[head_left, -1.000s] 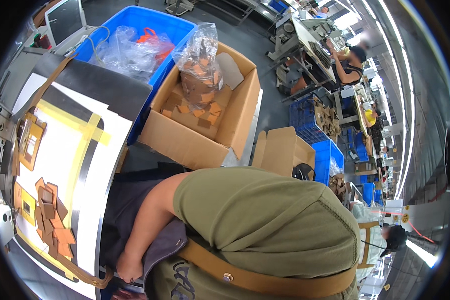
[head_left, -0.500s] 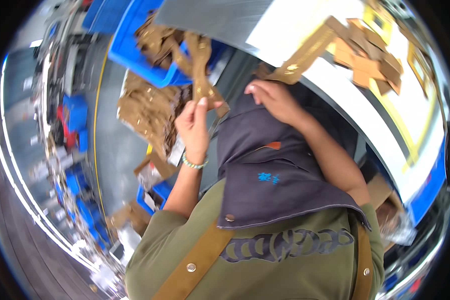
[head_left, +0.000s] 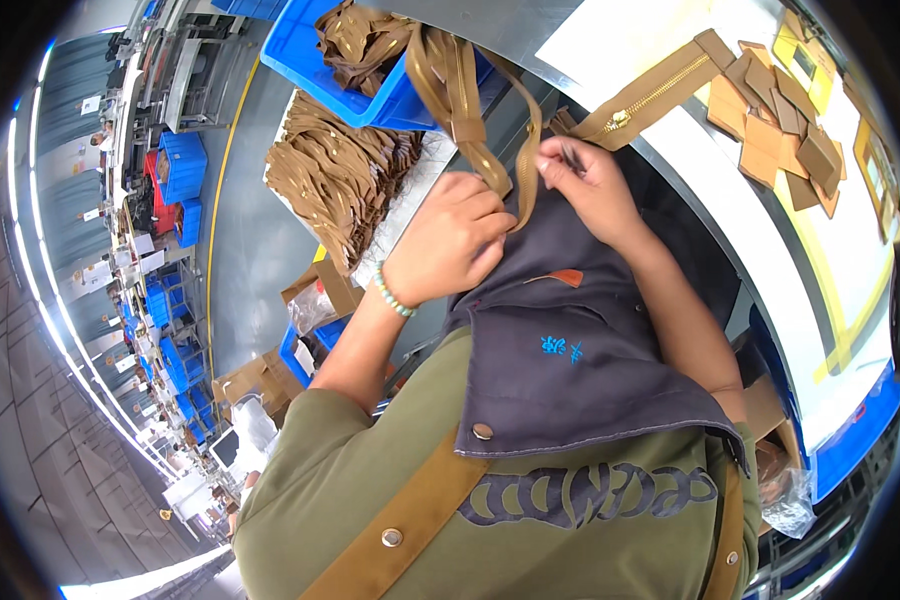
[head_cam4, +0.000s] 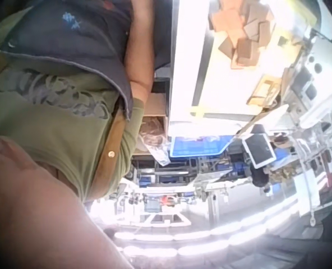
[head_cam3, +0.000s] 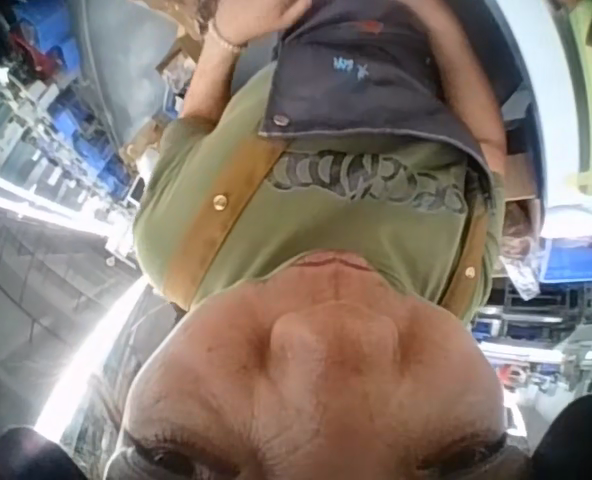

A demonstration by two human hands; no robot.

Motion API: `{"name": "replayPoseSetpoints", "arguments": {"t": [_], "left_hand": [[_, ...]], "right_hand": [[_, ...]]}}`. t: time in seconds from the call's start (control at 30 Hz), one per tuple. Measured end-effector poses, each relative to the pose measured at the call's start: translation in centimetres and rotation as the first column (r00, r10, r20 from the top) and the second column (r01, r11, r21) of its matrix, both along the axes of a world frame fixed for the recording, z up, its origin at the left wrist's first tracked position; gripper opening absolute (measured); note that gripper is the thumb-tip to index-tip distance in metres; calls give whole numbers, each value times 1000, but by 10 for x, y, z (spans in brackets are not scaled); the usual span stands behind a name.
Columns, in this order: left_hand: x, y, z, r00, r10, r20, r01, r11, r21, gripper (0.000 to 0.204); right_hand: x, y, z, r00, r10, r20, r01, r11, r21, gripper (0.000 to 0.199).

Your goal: The recorder is attaching or checking brown leather components with zippers in a factory setting.

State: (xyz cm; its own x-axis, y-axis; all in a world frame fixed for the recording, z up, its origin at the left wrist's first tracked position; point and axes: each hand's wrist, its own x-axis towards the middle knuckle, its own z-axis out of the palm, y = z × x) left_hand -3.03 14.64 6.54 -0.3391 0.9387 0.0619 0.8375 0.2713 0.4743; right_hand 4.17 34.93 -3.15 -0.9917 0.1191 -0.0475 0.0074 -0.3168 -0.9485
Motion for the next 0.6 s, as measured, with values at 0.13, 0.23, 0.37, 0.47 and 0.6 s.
{"name": "replayPoseSetpoints", "arguments": {"t": [0.13,0.23,0.37,0.47,0.6], "left_hand": [[3,-1,-20,999,-27,-33,21,987,-161,20],[8,1,-25,998,53,-42,-57,993,-100,18],[16,-1,-42,969,225,-103,-208,966,153,23],[18,-4,-68,832,542,122,-520,684,511,54],[-5,-10,-111,649,427,630,-728,591,348,66]], "right_hand": [[2,-1,-1,992,-126,-20,127,989,70,14],[-1,-8,5,993,-6,-120,41,955,295,14],[4,-19,8,918,380,109,-390,917,82,26],[6,-29,8,943,319,91,-324,945,47,30],[9,-22,16,930,323,175,-341,937,81,28]]}}
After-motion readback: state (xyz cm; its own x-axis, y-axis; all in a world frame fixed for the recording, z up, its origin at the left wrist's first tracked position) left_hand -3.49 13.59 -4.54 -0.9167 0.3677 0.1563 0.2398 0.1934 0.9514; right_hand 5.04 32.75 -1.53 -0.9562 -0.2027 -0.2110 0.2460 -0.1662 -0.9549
